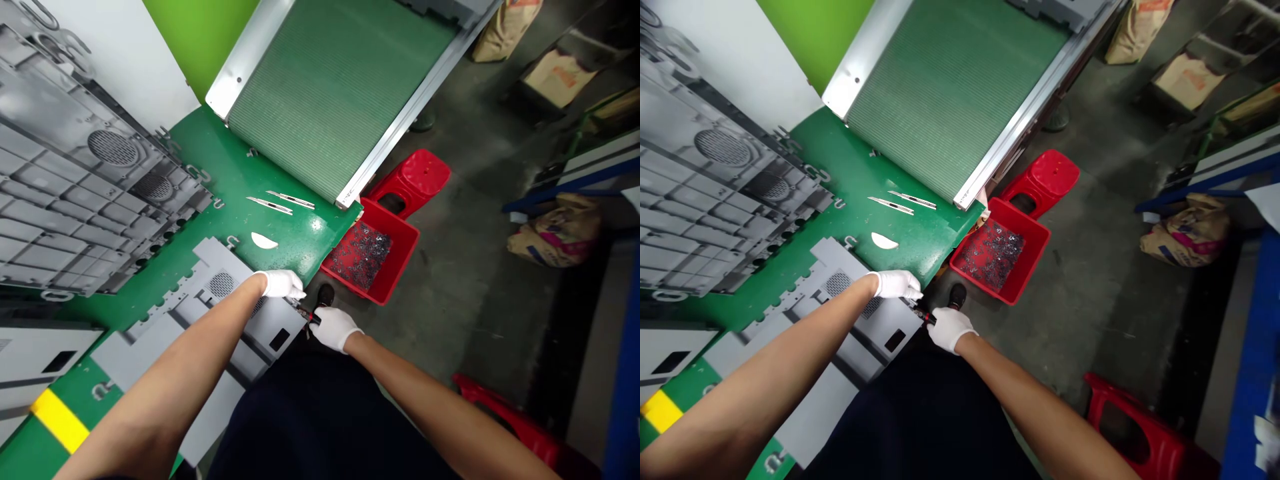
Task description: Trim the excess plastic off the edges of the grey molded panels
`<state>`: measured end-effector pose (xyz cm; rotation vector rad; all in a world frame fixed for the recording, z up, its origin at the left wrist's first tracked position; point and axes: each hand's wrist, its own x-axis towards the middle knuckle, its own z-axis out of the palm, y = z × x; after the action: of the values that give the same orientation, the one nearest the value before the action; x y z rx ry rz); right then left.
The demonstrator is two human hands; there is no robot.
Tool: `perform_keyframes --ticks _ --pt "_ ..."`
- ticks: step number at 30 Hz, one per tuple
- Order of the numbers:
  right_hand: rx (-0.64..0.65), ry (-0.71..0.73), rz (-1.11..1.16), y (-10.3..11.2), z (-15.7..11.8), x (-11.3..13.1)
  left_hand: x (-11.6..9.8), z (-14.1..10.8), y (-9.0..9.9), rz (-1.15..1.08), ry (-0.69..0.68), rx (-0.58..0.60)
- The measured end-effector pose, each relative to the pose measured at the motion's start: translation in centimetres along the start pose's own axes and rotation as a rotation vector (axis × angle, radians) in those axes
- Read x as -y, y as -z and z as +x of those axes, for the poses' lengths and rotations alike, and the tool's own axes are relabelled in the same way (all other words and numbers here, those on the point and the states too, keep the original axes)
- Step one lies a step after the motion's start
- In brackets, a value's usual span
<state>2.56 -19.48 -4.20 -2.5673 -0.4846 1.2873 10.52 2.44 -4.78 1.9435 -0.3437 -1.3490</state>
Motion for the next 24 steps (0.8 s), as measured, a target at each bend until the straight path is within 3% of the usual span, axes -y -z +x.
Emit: perform_keyframes --ticks 7,11,14,18,21,24 --pt "-0.064 -0.029 -0.090 0.1 -0.2 1.3 0.5 0.5 0.0 0.014 -0.003 0.008" --pt "-0.053 -0.053 -0.096 0.2 0.0 1.3 1.2 0.5 -0.2 -0.242 0.058 0.007" --pt "-0.074 -0.067 -0.064 0.1 0.1 0.1 0.9 0.5 -0.1 -0.395 0.075 -0.103" --pt "-0.089 -0.210 0.151 -0.3 -0.5 -2.7 -3.7 1.4 0.3 -0.288 -0.008 -0.317" --pt "-0.091 -0.300 0.247 -0.9 -1.3 -4.6 -8.3 2.3 0.8 -0.381 -0.172 -0.352" --pt "-0.099 -0.330 0.270 -1.4 -2.1 -5.6 -9.5 1.5 2.4 -0.304 -0.162 -0.417"
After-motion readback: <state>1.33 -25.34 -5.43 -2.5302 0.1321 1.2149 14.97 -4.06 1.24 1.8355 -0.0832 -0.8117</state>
